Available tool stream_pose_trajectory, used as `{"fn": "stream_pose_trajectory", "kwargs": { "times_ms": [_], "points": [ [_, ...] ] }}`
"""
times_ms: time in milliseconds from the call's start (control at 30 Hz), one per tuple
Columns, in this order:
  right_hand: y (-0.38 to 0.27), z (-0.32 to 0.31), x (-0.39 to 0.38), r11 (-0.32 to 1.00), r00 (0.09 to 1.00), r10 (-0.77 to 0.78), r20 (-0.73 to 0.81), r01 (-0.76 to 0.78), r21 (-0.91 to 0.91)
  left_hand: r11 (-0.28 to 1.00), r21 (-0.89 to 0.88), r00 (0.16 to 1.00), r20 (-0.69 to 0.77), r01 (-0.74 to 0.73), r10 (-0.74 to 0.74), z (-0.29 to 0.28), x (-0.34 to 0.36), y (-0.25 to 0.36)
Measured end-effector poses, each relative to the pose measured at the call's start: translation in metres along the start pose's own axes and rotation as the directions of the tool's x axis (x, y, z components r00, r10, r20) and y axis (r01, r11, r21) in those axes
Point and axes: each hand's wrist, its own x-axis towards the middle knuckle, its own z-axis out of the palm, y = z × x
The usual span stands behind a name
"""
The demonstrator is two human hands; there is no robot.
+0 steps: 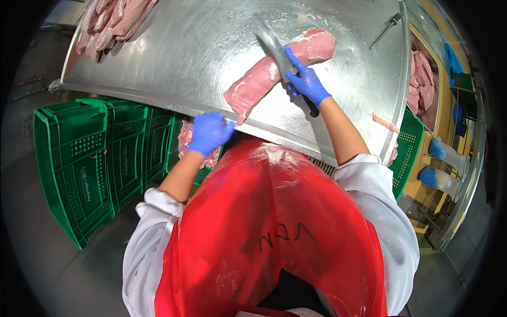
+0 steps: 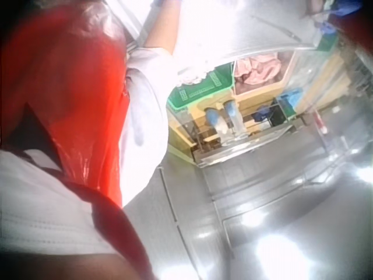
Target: The person uses a knife to trim fat and cut large pieces of raw meat on a stainless steel table. Trimmed fat is placed into a green basket while the trimmed meat is set aside on the table.
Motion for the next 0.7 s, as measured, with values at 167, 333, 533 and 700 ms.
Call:
{"fn": "stream_pose_trajectory", "kwargs": {
  "times_ms": [167, 333, 533, 700],
  "points": [
    [0.012, 0.058, 0.003, 0.88, 0.927, -0.295, 0.232, 0.358, -0.311, 0.994, 0.104, 0.995, -0.1, 0.017, -0.006, 0.038, 0.024, 0.033],
    [0.002, 0.079, -0.021, 0.809, 0.862, -0.074, 0.501, 0.346, -0.475, 0.992, 0.119, 0.993, -0.117, 0.035, -0.021, 0.045, 0.02, 0.024],
    [0.005, 0.027, -0.063, 0.901, 0.746, 0.142, 0.651, 0.175, -0.397, 0.988, 0.143, 0.98, -0.199, 0.05, -0.021, 0.036, 0.012, 0.037],
    [-0.019, 0.082, -0.034, 0.963, 0.749, -0.025, 0.662, 0.195, -0.185, 0.992, 0.122, 0.962, -0.266, -0.038, 0.069, -0.011, -0.003, 0.062]
  ]
}}
